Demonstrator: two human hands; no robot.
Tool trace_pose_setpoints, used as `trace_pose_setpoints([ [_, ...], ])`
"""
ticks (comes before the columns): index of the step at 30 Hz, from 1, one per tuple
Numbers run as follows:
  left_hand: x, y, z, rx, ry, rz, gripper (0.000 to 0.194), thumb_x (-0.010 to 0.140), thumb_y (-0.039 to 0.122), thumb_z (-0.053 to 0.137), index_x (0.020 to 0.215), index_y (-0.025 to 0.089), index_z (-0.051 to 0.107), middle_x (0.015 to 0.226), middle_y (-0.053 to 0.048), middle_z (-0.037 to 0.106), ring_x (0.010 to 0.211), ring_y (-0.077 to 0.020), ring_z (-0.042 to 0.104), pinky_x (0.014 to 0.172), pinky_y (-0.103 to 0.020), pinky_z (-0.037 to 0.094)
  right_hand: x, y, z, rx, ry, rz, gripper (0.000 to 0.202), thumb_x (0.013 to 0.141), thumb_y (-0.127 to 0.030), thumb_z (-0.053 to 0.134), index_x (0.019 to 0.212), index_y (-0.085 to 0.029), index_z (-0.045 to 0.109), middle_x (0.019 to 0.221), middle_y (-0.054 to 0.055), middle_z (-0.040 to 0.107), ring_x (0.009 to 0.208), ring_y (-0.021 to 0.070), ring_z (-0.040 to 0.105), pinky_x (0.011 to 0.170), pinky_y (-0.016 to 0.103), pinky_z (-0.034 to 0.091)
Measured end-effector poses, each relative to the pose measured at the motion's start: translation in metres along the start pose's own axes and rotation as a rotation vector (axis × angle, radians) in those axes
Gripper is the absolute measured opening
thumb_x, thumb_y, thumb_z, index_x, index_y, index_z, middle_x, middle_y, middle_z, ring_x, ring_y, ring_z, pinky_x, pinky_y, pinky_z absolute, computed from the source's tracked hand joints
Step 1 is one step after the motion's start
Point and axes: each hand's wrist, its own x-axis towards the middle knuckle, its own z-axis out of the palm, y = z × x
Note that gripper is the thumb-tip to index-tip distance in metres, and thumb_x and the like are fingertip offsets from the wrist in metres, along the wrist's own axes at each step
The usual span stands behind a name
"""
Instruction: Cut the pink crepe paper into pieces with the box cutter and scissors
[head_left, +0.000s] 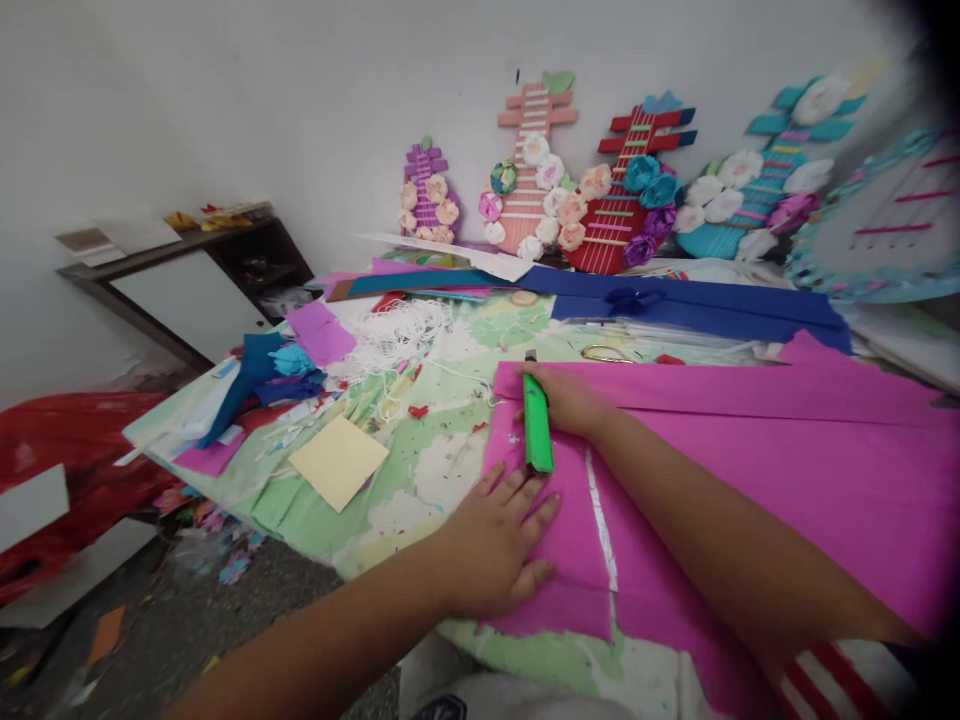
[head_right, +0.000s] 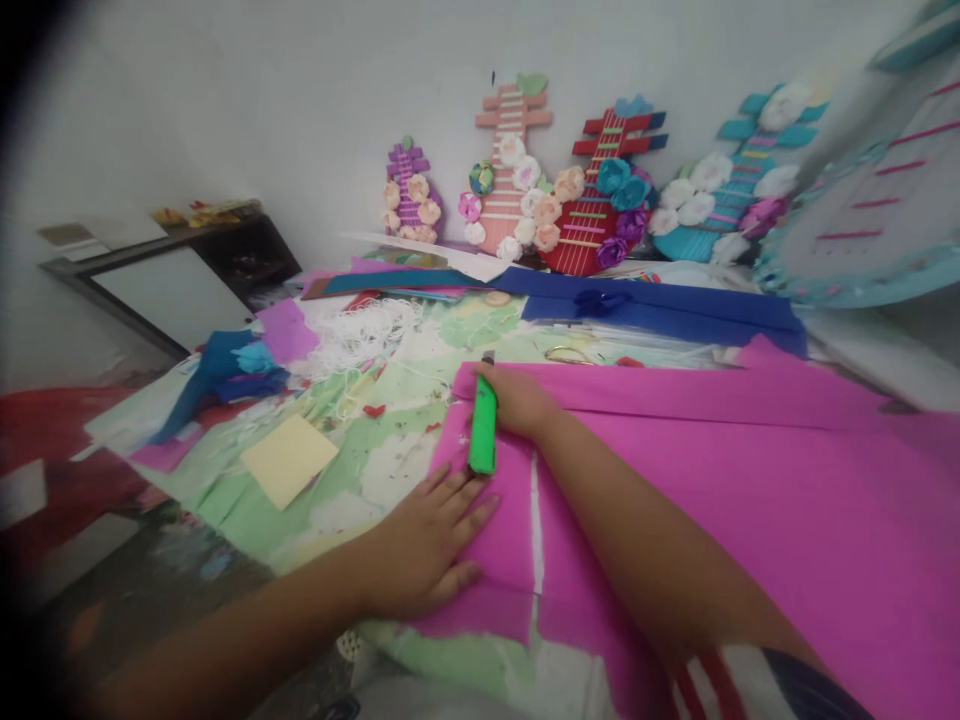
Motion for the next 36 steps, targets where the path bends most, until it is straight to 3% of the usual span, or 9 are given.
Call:
trace_pose_setpoints([
  [5, -0.0006, 0.0011, -0.0011, 0.018, 0.022, 0.001, 0.060, 0.085, 0.050, 0.017, 0.132, 0.013, 0.023, 0.134, -0.016, 0.030, 0.123, -0.0306, 0.022, 0.099, -0.046, 0.010, -0.0045, -0.0023, -0.0058, 0.012, -0.043, -0.097, 0.071, 0.056, -0.041, 0.067, 0.118, -0.014, 0.042, 0.105, 0.014, 0.056, 0.091, 0.0245, 0.053, 0.076, 0.033, 0.040],
  [11, -0.0009, 0.0008, 0.0006, 0.020, 0.044, 0.009, 0.060, 0.085, 0.050, 0.018, 0.132, 0.013, 0.024, 0.134, -0.014, 0.032, 0.123, -0.0298, 0.023, 0.100, -0.046, 0.010, -0.0027, -0.0041, -0.0064, -0.019, -0.084, -0.072, 0.062, 0.061, -0.032, 0.063, 0.117, -0.016, 0.043, 0.104, 0.012, 0.057, 0.089, 0.0238, 0.054, 0.076, 0.032, 0.041],
  [26, 0.0005, -0.0001, 0.0026, -0.022, 0.042, -0.012, 0.061, 0.085, 0.051, 0.019, 0.132, 0.012, 0.024, 0.134, -0.014, 0.031, 0.124, -0.0296, 0.022, 0.100, -0.045, 0.010, -0.0013, 0.0016, -0.0030, 0.026, -0.069, -0.031, 0.072, 0.059, -0.049, 0.064, 0.120, -0.017, 0.041, 0.104, 0.011, 0.058, 0.089, 0.0230, 0.055, 0.076, 0.032, 0.042],
  [33, 0.0006, -0.0017, -0.0028, -0.100, 0.134, 0.004, 0.055, 0.083, 0.048, 0.030, 0.124, 0.013, 0.039, 0.128, -0.012, 0.040, 0.119, -0.0269, 0.030, 0.101, -0.044, 0.014, -0.0044, 0.0033, -0.0040, 0.170, -0.054, -0.069, 0.067, 0.061, -0.042, 0.064, 0.118, -0.017, 0.039, 0.105, 0.009, 0.056, 0.089, 0.0206, 0.055, 0.077, 0.032, 0.042],
  [36, 0.0021, -0.0059, -0.0059, -0.119, 0.204, -0.089, 0.047, 0.084, 0.043, 0.032, 0.117, 0.013, 0.046, 0.122, -0.011, 0.046, 0.116, -0.0249, 0.035, 0.100, -0.042, 0.018, -0.0053, 0.0045, -0.0043, 0.268, -0.037, -0.020, 0.063, 0.065, -0.037, 0.061, 0.119, -0.019, 0.034, 0.104, 0.007, 0.056, 0.086, 0.0181, 0.055, 0.075, 0.030, 0.043],
])
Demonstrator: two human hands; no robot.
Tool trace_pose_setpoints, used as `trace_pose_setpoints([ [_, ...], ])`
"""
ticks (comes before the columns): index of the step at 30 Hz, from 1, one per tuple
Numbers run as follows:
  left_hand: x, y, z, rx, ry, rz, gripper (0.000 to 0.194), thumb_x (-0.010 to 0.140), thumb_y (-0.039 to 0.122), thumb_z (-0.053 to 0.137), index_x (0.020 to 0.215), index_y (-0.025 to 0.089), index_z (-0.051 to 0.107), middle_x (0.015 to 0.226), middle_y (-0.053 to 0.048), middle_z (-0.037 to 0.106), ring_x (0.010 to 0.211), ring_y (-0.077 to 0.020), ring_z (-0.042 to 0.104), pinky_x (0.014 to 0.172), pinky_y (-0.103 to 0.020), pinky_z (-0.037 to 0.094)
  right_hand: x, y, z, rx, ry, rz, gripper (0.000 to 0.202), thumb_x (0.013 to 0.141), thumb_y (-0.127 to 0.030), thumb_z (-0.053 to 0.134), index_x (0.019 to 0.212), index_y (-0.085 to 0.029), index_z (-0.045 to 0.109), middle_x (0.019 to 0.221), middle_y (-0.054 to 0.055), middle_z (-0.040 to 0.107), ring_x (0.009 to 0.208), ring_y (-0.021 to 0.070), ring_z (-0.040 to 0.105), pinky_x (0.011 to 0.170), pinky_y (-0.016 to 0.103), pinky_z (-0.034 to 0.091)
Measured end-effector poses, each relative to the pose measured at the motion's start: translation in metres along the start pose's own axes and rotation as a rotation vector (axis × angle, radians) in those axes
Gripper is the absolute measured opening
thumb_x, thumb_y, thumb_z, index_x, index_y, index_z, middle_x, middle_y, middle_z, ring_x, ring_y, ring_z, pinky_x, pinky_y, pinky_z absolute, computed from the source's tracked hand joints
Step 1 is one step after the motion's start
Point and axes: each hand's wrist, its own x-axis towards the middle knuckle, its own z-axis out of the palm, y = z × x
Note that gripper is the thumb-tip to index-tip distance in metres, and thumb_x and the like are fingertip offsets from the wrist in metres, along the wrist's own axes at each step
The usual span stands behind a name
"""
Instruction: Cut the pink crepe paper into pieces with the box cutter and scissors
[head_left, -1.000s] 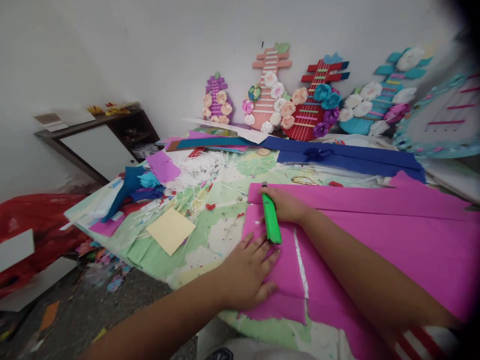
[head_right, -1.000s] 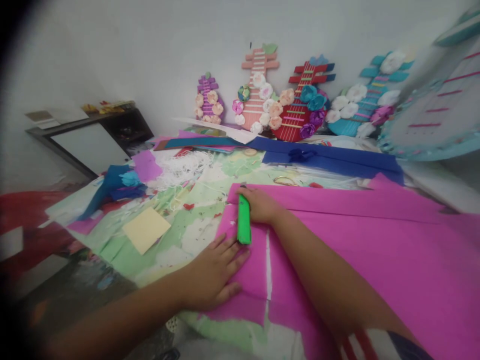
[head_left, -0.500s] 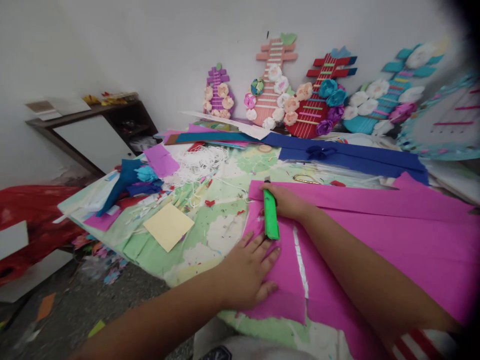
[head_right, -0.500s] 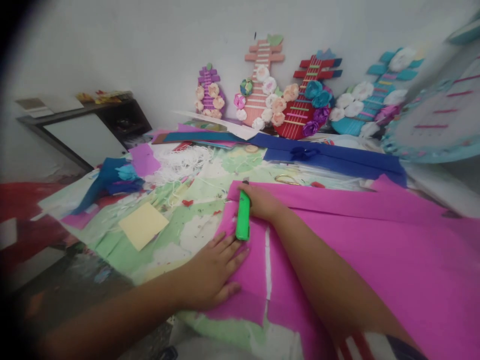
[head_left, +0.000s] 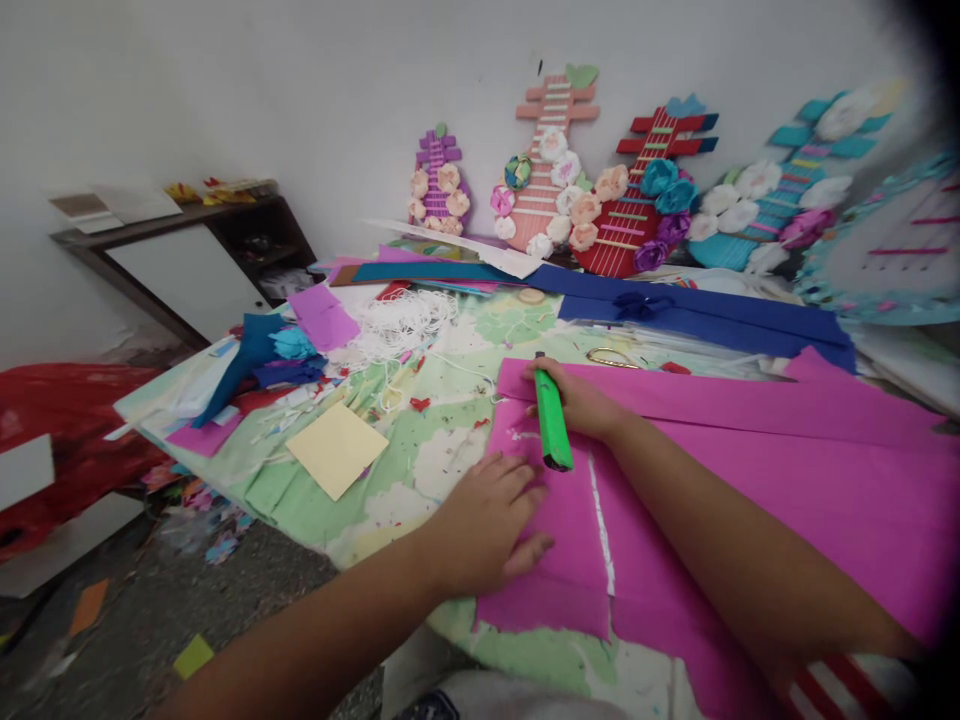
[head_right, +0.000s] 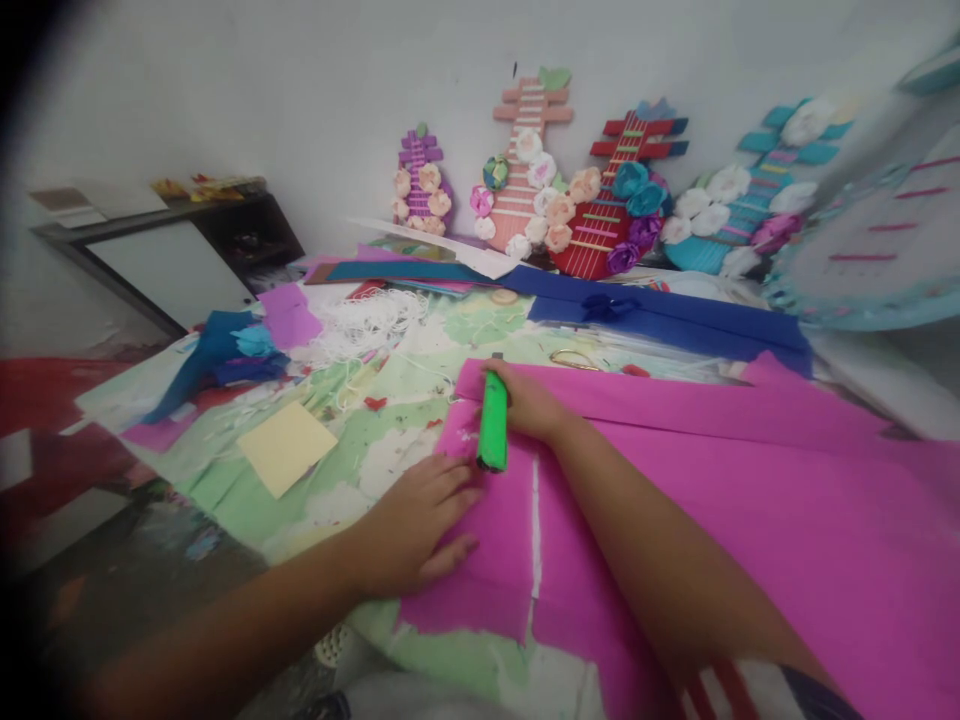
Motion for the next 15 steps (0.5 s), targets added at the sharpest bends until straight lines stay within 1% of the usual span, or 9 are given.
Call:
trace_pose_setpoints([
  [2, 0.002, -0.005, 0.000, 0.011, 0.043, -0.093, 0.045, 0.084, 0.040, 0.034, 0.116, 0.013, 0.047, 0.122, -0.012, 0.046, 0.115, -0.0253, 0.036, 0.099, -0.043, 0.021, 0.000, -0.001, -0.001, 0.011, 0.006, 0.012, 0.061, 0.066, -0.034, 0.061, 0.119, -0.020, 0.034, 0.105, 0.006, 0.055, 0.088, 0.0181, 0.055, 0.075, 0.030, 0.043],
  [4, 0.005, -0.012, 0.000, 0.016, 0.055, -0.135, 0.044, 0.084, 0.039, 0.035, 0.117, 0.013, 0.047, 0.122, -0.012, 0.046, 0.114, -0.0246, 0.037, 0.097, -0.041, 0.025, 0.000, -0.003, -0.002, 0.007, -0.007, 0.019, 0.060, 0.065, -0.033, 0.061, 0.117, -0.020, 0.036, 0.102, 0.006, 0.056, 0.087, 0.0181, 0.055, 0.075, 0.030, 0.043],
  [6, 0.008, -0.017, 0.001, 0.025, 0.045, -0.114, 0.043, 0.084, 0.037, 0.036, 0.117, 0.012, 0.046, 0.121, -0.012, 0.047, 0.113, -0.0239, 0.039, 0.096, -0.040, 0.027, -0.001, -0.005, -0.003, 0.037, -0.019, 0.041, 0.058, 0.066, -0.034, 0.060, 0.116, -0.021, 0.035, 0.095, 0.004, 0.058, 0.081, 0.0170, 0.056, 0.071, 0.029, 0.044],
  [9, 0.012, -0.021, -0.002, 0.065, 0.045, -0.062, 0.042, 0.083, 0.037, 0.038, 0.114, 0.011, 0.049, 0.118, -0.013, 0.049, 0.109, -0.0255, 0.042, 0.094, -0.041, 0.029, -0.002, -0.005, -0.005, 0.189, -0.031, 0.066, 0.054, 0.070, -0.037, 0.055, 0.116, -0.022, 0.029, 0.084, 0.001, 0.059, 0.074, 0.0143, 0.058, 0.066, 0.027, 0.045],
  [12, 0.015, -0.022, -0.007, 0.071, 0.060, -0.057, 0.031, 0.084, 0.031, 0.035, 0.096, 0.013, 0.058, 0.096, -0.009, 0.058, 0.091, -0.0214, 0.050, 0.083, -0.037, 0.037, -0.003, -0.003, -0.011, 0.315, -0.047, 0.027, 0.049, 0.073, -0.037, 0.051, 0.114, -0.022, 0.028, 0.087, 0.003, 0.060, 0.078, 0.0128, 0.058, 0.068, 0.025, 0.045],
  [14, 0.019, -0.024, -0.010, 0.079, 0.088, -0.090, 0.029, 0.085, 0.027, 0.033, 0.085, 0.015, 0.060, 0.083, -0.007, 0.058, 0.081, -0.0189, 0.052, 0.076, -0.034, 0.040, -0.005, -0.004, -0.019, 0.329, 0.003, 0.030, 0.047, 0.076, -0.042, 0.046, 0.114, -0.020, 0.029, 0.085, 0.005, 0.061, 0.074, 0.0127, 0.059, 0.066, 0.025, 0.045],
  [15, 0.020, -0.026, -0.011, 0.087, 0.106, -0.106, 0.029, 0.085, 0.026, 0.033, 0.084, 0.015, 0.060, 0.082, -0.007, 0.058, 0.079, -0.0187, 0.051, 0.075, -0.033, 0.040, -0.007, -0.005, -0.024, 0.314, 0.046, 0.055, 0.047, 0.078, -0.045, 0.043, 0.115, -0.020, 0.030, 0.080, 0.004, 0.061, 0.068, 0.0126, 0.060, 0.062, 0.026, 0.046],
])
